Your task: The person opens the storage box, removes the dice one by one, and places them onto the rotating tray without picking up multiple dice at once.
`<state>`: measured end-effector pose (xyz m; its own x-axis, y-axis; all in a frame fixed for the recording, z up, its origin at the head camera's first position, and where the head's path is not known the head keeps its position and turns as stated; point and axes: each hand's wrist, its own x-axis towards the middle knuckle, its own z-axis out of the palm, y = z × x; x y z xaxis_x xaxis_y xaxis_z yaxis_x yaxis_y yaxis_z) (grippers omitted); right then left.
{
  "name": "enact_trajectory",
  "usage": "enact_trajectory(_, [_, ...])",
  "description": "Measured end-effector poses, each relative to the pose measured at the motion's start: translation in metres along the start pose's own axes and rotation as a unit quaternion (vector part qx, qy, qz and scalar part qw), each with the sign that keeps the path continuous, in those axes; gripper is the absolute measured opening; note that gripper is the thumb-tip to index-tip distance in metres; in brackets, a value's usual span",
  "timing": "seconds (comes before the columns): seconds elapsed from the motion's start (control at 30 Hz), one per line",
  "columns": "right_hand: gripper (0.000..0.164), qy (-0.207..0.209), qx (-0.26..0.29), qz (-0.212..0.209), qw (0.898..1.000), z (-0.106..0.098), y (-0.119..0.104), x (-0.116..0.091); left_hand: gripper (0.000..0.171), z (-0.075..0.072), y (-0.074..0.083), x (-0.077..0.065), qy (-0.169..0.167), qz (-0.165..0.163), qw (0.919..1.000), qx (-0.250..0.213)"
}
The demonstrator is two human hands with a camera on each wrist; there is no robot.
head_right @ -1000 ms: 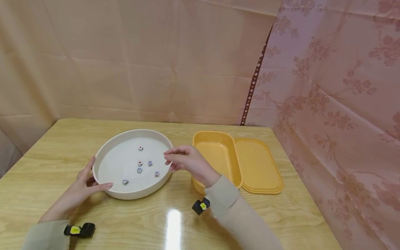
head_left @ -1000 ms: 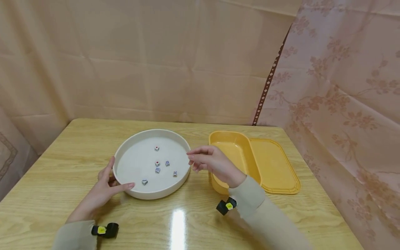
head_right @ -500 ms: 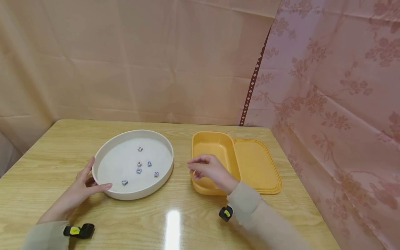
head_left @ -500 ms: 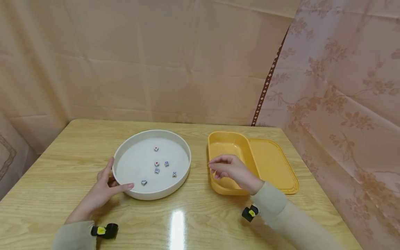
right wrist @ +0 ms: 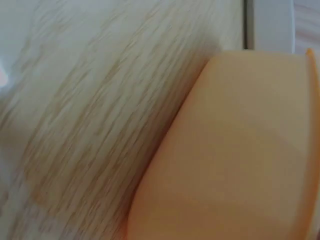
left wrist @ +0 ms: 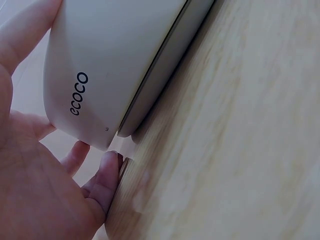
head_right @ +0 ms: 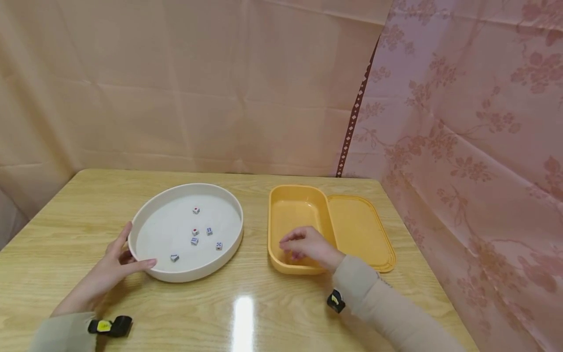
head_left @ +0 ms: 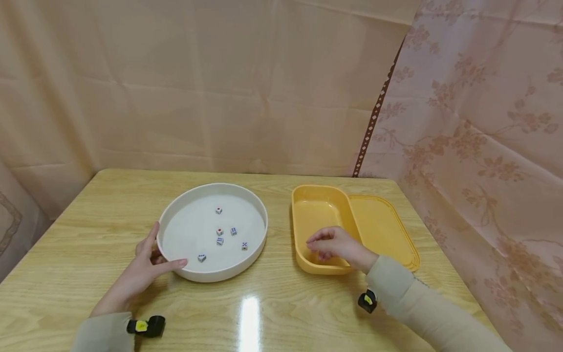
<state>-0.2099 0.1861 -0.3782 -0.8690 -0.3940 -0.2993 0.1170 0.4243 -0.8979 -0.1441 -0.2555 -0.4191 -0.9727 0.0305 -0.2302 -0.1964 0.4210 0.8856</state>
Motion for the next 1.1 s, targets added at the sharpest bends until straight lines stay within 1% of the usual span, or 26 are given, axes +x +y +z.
enact_trajectory(0.17, [0.03, -0.01, -0.025, 0.018, 0.999, -0.001, 0.006, 0.002, 0.125, 0.0, 0.001, 0.0, -0.001, -0.002, 1.0, -0.002])
enact_trajectory(0.3, [0.027, -0.022, -0.046, 0.021, 0.998, 0.0, 0.012, 0.006, 0.125, 0.0, 0.001, 0.001, -0.001, -0.001, 1.0, 0.002])
enact_trajectory(0.47, [0.024, -0.052, -0.076, -0.007, 0.996, 0.001, 0.018, 0.009, 0.125, 0.0, 0.001, 0.0, 0.001, 0.001, 1.0, 0.004])
enact_trajectory(0.53, [0.024, -0.063, -0.083, -0.02, 0.994, 0.001, 0.021, 0.011, 0.125, 0.0, 0.001, -0.001, 0.001, 0.0, 1.0, 0.002])
enact_trajectory(0.63, [0.023, -0.074, -0.087, -0.027, 0.993, 0.001, 0.023, 0.013, 0.124, 0.0, 0.002, -0.002, 0.002, -0.002, 1.0, 0.003])
enact_trajectory(0.73, [0.022, -0.079, -0.098, -0.029, 0.992, 0.001, 0.024, 0.014, 0.124, 0.0, 0.003, -0.002, 0.004, -0.002, 1.0, 0.005])
enact_trajectory(0.97, [0.017, -0.085, -0.158, -0.034, 0.983, 0.002, 0.024, 0.016, 0.124, 0.0, 0.003, -0.002, 0.006, -0.002, 0.9999, 0.008])
enact_trajectory(1.1, [0.015, -0.085, -0.173, -0.034, 0.981, 0.004, 0.025, 0.018, 0.124, 0.0, 0.004, -0.002, 0.005, -0.001, 1.0, 0.007])
